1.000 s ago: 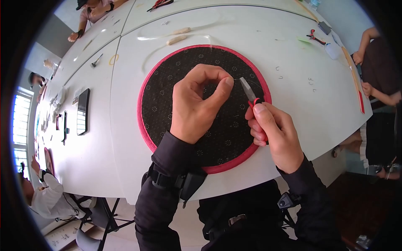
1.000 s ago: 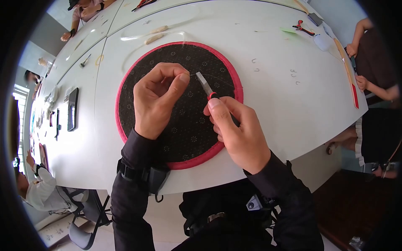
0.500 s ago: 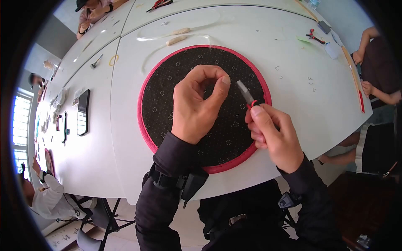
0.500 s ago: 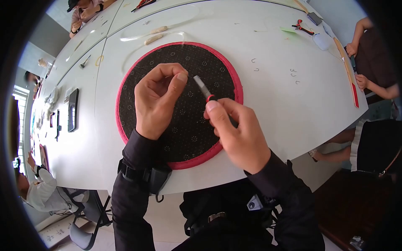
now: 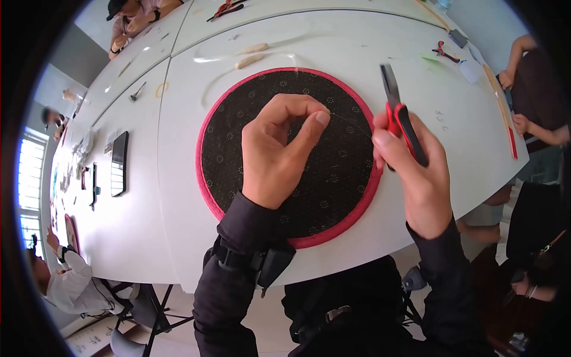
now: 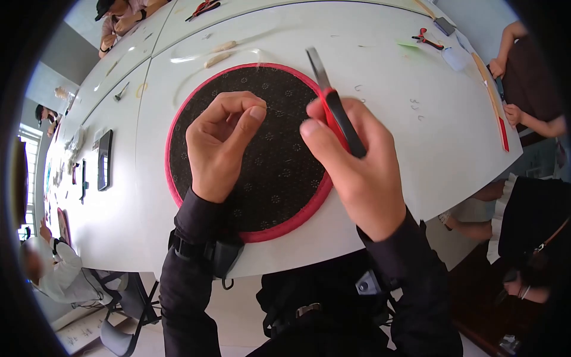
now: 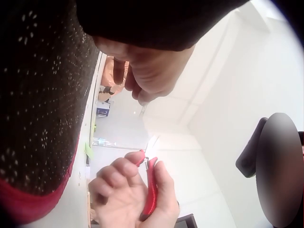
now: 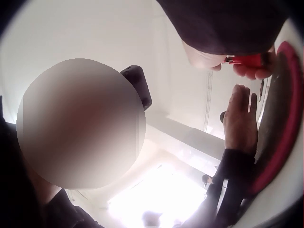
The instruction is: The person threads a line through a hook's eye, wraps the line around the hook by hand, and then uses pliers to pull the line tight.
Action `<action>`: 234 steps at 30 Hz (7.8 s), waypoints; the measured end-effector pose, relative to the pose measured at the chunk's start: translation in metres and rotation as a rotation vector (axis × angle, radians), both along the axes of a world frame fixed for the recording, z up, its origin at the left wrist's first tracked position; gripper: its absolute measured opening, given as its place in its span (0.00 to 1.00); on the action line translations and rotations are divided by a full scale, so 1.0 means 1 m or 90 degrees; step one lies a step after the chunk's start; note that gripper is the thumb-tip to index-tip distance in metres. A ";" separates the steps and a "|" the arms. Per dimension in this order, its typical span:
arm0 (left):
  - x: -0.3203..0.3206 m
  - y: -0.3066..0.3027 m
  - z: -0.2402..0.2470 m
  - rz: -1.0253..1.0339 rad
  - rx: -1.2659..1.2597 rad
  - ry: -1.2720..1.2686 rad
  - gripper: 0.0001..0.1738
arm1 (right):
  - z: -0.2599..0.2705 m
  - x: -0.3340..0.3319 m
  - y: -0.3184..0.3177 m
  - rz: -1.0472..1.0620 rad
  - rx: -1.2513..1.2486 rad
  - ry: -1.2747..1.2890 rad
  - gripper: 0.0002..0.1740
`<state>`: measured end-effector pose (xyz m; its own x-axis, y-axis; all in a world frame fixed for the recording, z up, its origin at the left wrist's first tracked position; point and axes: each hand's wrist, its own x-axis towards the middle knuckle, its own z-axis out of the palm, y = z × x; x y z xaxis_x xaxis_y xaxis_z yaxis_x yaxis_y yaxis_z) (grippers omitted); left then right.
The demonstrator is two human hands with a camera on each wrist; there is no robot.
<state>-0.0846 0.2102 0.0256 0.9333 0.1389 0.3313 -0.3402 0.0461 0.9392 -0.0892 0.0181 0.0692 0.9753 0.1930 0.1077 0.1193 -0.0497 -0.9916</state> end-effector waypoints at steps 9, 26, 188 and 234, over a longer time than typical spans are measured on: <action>-0.003 -0.002 0.001 -0.052 0.007 -0.004 0.05 | -0.012 0.037 0.016 0.104 0.050 0.087 0.14; -0.002 -0.003 0.000 -0.055 -0.011 0.039 0.06 | -0.020 0.038 0.017 0.126 0.081 0.131 0.14; -0.004 -0.001 0.005 -0.148 -0.026 0.172 0.08 | -0.008 0.025 0.007 0.091 -0.055 0.107 0.14; 0.000 -0.002 -0.005 -0.249 -0.158 0.177 0.09 | -0.022 0.015 0.022 0.040 -0.026 -0.074 0.09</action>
